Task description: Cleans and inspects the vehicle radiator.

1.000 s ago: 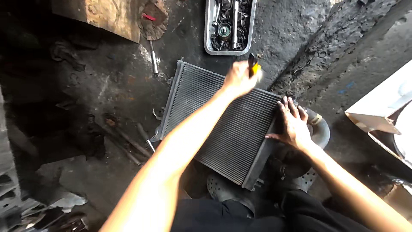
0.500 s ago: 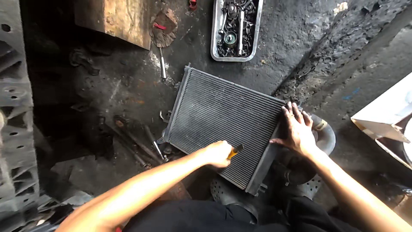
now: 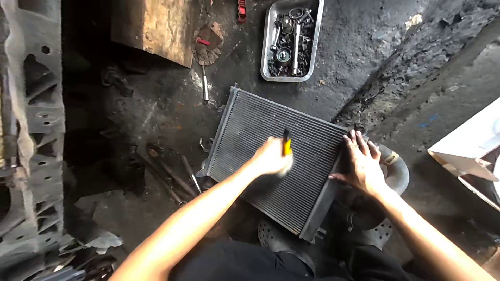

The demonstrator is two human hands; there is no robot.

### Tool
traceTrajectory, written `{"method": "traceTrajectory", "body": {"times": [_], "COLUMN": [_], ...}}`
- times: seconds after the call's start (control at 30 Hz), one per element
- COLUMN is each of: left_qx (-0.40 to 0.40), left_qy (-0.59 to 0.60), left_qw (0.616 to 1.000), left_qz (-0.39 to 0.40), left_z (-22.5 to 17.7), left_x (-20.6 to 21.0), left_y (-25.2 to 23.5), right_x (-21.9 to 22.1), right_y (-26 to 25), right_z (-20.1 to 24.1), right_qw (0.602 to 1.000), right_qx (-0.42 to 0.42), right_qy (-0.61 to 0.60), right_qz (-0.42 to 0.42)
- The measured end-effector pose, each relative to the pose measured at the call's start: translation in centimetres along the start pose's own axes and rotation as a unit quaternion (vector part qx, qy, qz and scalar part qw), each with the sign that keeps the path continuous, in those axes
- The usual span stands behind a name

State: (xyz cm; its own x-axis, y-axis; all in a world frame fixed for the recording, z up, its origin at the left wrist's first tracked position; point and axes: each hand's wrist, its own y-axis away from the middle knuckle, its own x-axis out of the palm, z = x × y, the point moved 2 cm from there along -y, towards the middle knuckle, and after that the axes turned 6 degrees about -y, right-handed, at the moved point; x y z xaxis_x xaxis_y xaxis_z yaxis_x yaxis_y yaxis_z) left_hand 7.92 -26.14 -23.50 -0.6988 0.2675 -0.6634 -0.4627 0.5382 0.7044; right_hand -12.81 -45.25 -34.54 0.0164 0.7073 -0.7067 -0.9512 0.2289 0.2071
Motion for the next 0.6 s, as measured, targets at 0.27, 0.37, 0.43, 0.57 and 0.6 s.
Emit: {"method": "traceTrajectory", "body": {"times": [0.27,0.37,0.43,0.57,0.6], "left_qx": [-0.014,-0.010,0.004,0.026,-0.010], "left_qy": [0.000,0.021,0.025,0.037,0.043], "left_qw": [0.999,0.968,0.959,0.982,0.994], "left_qz": [-0.040,-0.249,-0.282,-0.186,-0.105], "left_z": [-2.2,-4.3,-4.1,-1.5,-0.5], "left_x": [-5.1,-8.2,-7.4,-1.4,0.4], "left_y": [-6.7,-11.5,-11.5,-2.9,0.0], "right_x": [0.1,0.4,0.2,0.2,0.3], "right_y": [0.1,0.1,-0.1,-0.1,0.1], "right_z": [-0.1,-0.2,-0.3,-0.1,0.0], "right_qw": [1.000,1.000,1.000,0.999,1.000], "right_qx": [-0.010,-0.011,-0.014,-0.018,-0.016], "right_qy": [0.000,0.006,0.009,0.004,0.001], "right_qz": [-0.009,-0.014,-0.022,-0.028,-0.025]}}
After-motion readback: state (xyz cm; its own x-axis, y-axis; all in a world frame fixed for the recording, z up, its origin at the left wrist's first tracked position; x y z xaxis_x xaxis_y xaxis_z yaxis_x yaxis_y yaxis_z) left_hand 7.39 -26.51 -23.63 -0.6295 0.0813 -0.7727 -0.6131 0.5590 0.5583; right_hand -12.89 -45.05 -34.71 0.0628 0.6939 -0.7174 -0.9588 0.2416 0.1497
